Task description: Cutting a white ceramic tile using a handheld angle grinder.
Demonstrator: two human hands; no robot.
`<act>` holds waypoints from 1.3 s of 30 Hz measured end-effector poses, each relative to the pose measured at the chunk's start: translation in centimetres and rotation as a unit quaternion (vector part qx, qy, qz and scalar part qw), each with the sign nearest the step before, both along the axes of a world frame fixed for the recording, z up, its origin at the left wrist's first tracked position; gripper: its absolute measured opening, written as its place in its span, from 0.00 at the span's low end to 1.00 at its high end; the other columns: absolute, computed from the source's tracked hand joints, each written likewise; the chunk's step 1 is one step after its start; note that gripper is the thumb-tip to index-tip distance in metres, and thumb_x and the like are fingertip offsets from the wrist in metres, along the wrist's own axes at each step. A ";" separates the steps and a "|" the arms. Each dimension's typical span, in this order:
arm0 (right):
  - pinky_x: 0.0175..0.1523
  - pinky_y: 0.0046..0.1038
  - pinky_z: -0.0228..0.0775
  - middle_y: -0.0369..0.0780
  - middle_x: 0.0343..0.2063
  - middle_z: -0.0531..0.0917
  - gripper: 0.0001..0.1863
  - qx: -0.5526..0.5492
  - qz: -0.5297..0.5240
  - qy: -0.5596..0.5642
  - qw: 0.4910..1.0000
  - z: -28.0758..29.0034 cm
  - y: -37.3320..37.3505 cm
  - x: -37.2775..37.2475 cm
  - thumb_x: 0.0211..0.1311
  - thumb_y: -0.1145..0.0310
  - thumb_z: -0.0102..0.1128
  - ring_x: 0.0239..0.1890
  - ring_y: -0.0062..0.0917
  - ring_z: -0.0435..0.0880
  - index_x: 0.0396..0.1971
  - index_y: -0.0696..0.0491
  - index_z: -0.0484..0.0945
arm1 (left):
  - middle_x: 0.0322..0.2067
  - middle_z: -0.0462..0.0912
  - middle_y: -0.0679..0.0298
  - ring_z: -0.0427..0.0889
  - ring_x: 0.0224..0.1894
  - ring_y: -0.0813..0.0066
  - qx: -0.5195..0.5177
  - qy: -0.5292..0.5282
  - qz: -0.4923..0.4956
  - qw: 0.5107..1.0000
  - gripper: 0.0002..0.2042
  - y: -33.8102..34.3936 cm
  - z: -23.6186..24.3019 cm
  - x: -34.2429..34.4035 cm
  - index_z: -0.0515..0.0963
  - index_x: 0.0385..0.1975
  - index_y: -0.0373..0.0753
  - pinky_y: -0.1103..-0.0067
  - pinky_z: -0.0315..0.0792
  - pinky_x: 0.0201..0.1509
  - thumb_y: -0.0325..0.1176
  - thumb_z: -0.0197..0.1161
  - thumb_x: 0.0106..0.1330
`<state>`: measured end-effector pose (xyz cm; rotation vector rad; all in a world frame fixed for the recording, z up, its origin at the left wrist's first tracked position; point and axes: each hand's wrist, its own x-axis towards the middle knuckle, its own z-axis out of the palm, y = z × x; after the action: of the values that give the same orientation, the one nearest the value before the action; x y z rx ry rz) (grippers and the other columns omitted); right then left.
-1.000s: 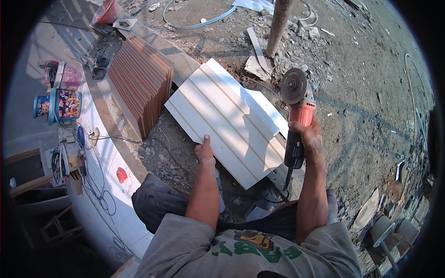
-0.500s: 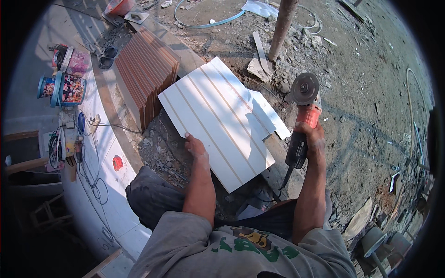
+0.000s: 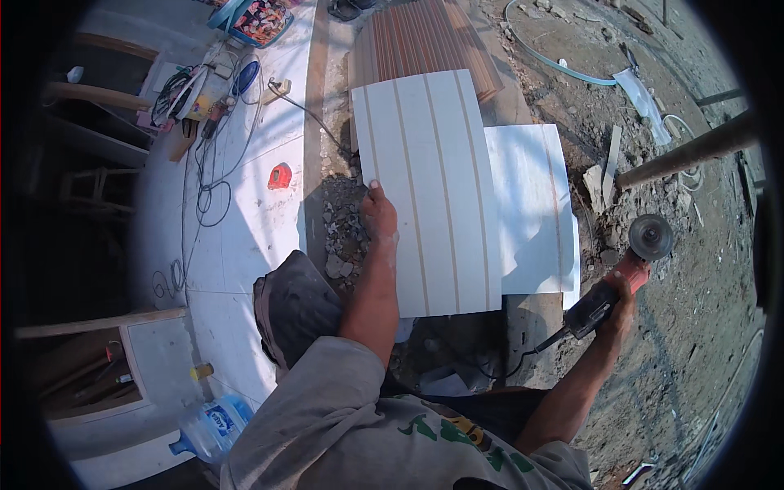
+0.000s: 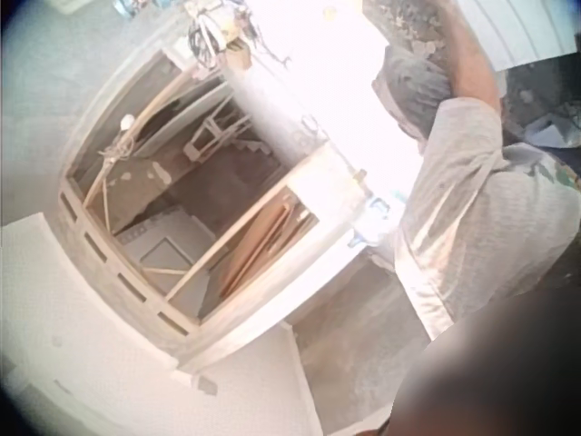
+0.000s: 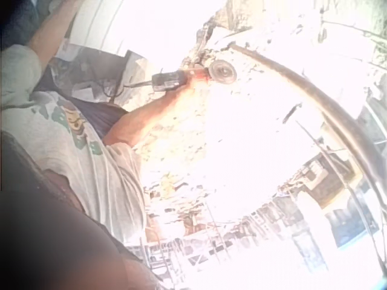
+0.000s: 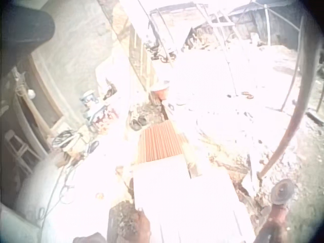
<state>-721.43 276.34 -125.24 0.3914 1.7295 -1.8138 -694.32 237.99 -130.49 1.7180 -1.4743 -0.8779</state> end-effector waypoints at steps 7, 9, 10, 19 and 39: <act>0.28 0.27 0.74 0.39 0.20 0.79 0.19 -0.115 0.072 -0.046 0.990 -1.4 -7.8 1.7 0.55 0.55 0.62 0.20 0.27 0.79 0.33 0.58 0.74 | 0.30 0.80 0.40 0.78 0.36 0.44 -0.104 -0.084 0.064 0.989 0.33 -17.1 8.0 9.3 0.78 0.28 0.25 0.62 0.69 0.43 0.56 0.44 0.70; 0.27 0.27 0.75 0.39 0.21 0.79 0.20 -0.116 0.072 -0.040 0.990 -2.4 -10.0 2.0 0.55 0.54 0.62 0.20 0.27 0.79 0.33 0.57 0.74 | 0.33 0.81 0.40 0.79 0.41 0.43 -0.102 -0.124 0.098 0.982 0.33 -20.8 11.3 12.3 0.79 0.30 0.26 0.63 0.70 0.48 0.57 0.42 0.70; 0.27 0.27 0.75 0.39 0.21 0.79 0.20 -0.115 0.072 -0.035 0.990 -2.4 -11.0 2.2 0.55 0.54 0.62 0.20 0.26 0.80 0.33 0.57 0.74 | 0.35 0.81 0.40 0.79 0.43 0.43 -0.101 -0.132 0.102 0.981 0.34 -22.6 12.2 14.1 0.79 0.31 0.26 0.63 0.70 0.51 0.57 0.41 0.70; 0.30 0.27 0.75 0.42 0.24 0.79 0.23 -0.061 0.058 -0.011 0.996 -1.0 -17.1 1.8 0.51 0.56 0.64 0.23 0.28 0.81 0.37 0.61 0.73 | 0.39 0.81 0.40 0.78 0.46 0.42 -0.105 -0.323 0.120 0.933 0.36 -31.9 14.7 27.5 0.79 0.37 0.26 0.61 0.69 0.53 0.61 0.41 0.69; 0.29 0.28 0.77 0.43 0.24 0.79 0.26 0.095 0.014 0.043 0.994 0.7 -27.0 5.3 0.45 0.56 0.64 0.22 0.28 0.81 0.38 0.62 0.72 | 0.48 0.78 0.46 0.77 0.52 0.49 -0.005 -0.694 -0.324 0.643 0.34 -57.1 -10.4 -7.0 0.72 0.51 0.28 0.65 0.71 0.54 0.60 0.46 0.68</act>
<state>-716.15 249.35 -124.54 0.3695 1.9655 -1.6736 -701.34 180.87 -140.84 1.8323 -3.1766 0.5074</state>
